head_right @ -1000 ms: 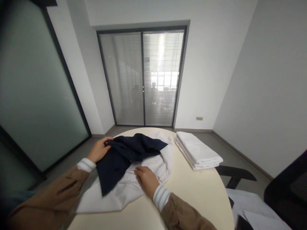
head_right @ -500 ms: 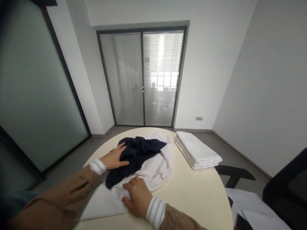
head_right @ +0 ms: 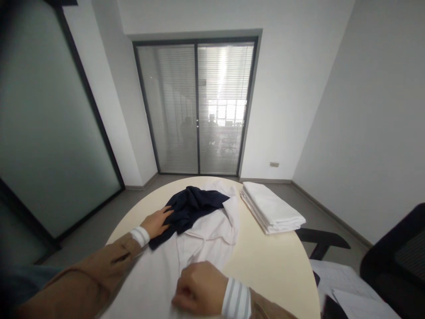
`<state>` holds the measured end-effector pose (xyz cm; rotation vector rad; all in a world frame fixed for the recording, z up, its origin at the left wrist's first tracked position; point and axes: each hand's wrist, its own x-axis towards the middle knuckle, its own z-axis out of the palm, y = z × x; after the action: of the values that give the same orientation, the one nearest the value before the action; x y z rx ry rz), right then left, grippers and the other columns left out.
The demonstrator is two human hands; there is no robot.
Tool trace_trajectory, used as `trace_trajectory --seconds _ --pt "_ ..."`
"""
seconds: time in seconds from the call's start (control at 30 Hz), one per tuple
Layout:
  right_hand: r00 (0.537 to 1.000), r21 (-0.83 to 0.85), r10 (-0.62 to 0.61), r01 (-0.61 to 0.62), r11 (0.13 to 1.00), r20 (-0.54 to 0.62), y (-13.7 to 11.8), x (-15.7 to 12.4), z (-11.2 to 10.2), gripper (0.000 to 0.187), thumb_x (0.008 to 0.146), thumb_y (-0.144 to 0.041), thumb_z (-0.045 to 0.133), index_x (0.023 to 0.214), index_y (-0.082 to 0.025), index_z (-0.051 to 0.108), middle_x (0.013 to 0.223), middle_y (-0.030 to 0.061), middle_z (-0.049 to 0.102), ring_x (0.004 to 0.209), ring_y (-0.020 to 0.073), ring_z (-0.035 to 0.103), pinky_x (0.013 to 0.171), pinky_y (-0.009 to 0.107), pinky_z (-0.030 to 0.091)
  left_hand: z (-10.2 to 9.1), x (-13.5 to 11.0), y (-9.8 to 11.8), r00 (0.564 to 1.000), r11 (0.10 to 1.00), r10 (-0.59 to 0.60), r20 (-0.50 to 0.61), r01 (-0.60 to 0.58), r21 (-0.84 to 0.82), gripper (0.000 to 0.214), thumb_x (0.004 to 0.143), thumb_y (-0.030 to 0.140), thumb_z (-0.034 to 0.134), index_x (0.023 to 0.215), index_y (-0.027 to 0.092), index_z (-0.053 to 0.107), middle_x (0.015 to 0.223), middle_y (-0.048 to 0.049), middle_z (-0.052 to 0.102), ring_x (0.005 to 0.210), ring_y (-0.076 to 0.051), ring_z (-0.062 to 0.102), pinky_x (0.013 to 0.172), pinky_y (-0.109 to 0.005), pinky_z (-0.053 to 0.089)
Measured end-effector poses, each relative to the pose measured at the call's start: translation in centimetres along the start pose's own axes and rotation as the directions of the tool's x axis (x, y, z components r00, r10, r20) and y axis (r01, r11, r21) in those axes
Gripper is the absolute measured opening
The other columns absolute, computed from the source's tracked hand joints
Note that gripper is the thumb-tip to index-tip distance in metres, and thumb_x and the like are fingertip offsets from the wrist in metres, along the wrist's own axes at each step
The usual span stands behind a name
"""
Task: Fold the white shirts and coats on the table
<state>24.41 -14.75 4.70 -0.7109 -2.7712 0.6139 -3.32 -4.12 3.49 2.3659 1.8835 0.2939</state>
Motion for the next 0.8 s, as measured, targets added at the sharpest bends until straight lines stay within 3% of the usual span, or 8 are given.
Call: trace_trajectory --seconds 0.1,0.23,0.37,0.53,0.6,0.67,0.73,0.8 --pt "0.994 -0.051 0.077 -0.082 0.995 -0.08 0.7 0.0 -0.7 0.029 0.087 -0.035 0.059 0.114 -0.026 0.065 0.092 0.0021 0.067 0.086 0.0178 0.062 0.075 0.025 0.043 -1.4 0.3 0.1 0.984 0.995 -0.066 -0.165 0.053 -0.084 0.044 0.083 0.017 0.051 0.124 0.028 0.062 0.132 -0.005 0.061 0.116 -0.026 0.06 0.099 -0.037 0.046" --pt "0.932 -0.111 0.243 -0.28 0.954 -0.267 2.2 -0.2 -1.1 0.027 0.083 -0.032 0.062 0.108 -0.023 0.064 0.117 0.0095 0.059 0.106 0.025 0.055 0.09 0.035 0.043 -5.0 0.1 1.3 0.92 0.965 -0.112 -0.376 0.01 -0.263 0.038 0.077 0.02 0.054 0.112 0.026 0.066 0.118 -0.0028 0.069 0.111 -0.025 0.062 0.099 -0.034 0.045" --pt "0.953 0.02 0.2 -0.2 0.979 -0.226 3.2 -0.6 -1.0 0.027 0.083 -0.036 0.065 0.105 -0.022 0.063 0.133 0.0096 0.055 0.118 0.026 0.052 0.098 0.037 0.042 -8.2 -1.6 2.8 0.982 0.866 0.19 -0.004 -0.17 -0.471 0.032 0.073 0.023 0.056 0.103 0.023 0.07 0.1 -0.0006 0.074 0.096 -0.023 0.067 0.088 -0.03 0.049" --pt "0.951 0.179 0.232 -0.197 0.964 -0.204 5.1 -1.2 -1.6 0.032 0.095 -0.035 0.049 0.124 -0.025 0.056 0.104 0.0047 0.068 0.098 0.0194 0.062 0.089 0.032 0.046 -8.6 -3.1 3.5 0.863 0.92 0.222 0.454 -0.032 -0.39 0.041 0.07 0.055 0.07 0.099 0.026 0.072 0.096 -0.0008 0.073 0.09 -0.025 0.067 0.079 -0.03 0.049" --pt "0.92 0.173 0.263 -0.22 0.96 -0.291 6.2 -1.2 -2.2 0.03 0.097 -0.034 0.048 0.122 -0.023 0.058 0.105 0.0058 0.068 0.098 0.0191 0.062 0.09 0.032 0.046 -8.2 -2.9 4.1 0.928 0.955 0.092 0.36 0.02 -0.297 0.045 0.078 0.065 0.058 0.085 0.023 0.072 0.087 -0.0046 0.072 0.084 -0.027 0.067 0.078 -0.033 0.049" --pt "0.882 0.107 0.276 -0.254 0.961 -0.383 7.2 -0.9 -2.7 0.026 0.098 -0.032 0.044 0.109 -0.02 0.064 0.108 0.0077 0.066 0.103 0.02 0.059 0.095 0.033 0.044 -7.6 -2.2 5.2 0.998 0.975 -0.018 0.062 0.031 -0.218 0.05 0.084 0.065 0.048 0.084 0.02 0.07 0.092 -0.0093 0.07 0.09 -0.029 0.066 0.085 -0.038 0.048" --pt "0.855 0.014 0.282 -0.307 0.952 -0.435 8.1 -0.5 -3.0 0.026 0.097 -0.029 0.045 0.103 -0.019 0.068 0.109 0.0091 0.066 0.107 0.0219 0.056 0.098 0.036 0.041 -6.7 -1.4 6.3 0.979 0.989 -0.024 -0.203 -0.007 -0.149 0.051 0.083 0.062 0.053 0.11 0.019 0.066 0.121 -0.0147 0.063 0.113 -0.033 0.059 0.099 -0.042 0.042" --pt "0.862 -0.067 0.283 -0.341 0.938 -0.421 9.0 -0.3 -3.0 0.024 0.091 -0.028 0.055 0.109 -0.019 0.069 0.11 0.0092 0.066 0.109 0.0241 0.055 0.099 0.038 0.041 -5.1 -0.8 7.1 0.977 0.991 0.018 -0.214 -0.045 -0.125 0.074 0.078 0.06 0.063 0.14 0.022 0.047 0.151 -0.0167 0.039 0.134 -0.036 0.043 0.108 -0.045 0.035"
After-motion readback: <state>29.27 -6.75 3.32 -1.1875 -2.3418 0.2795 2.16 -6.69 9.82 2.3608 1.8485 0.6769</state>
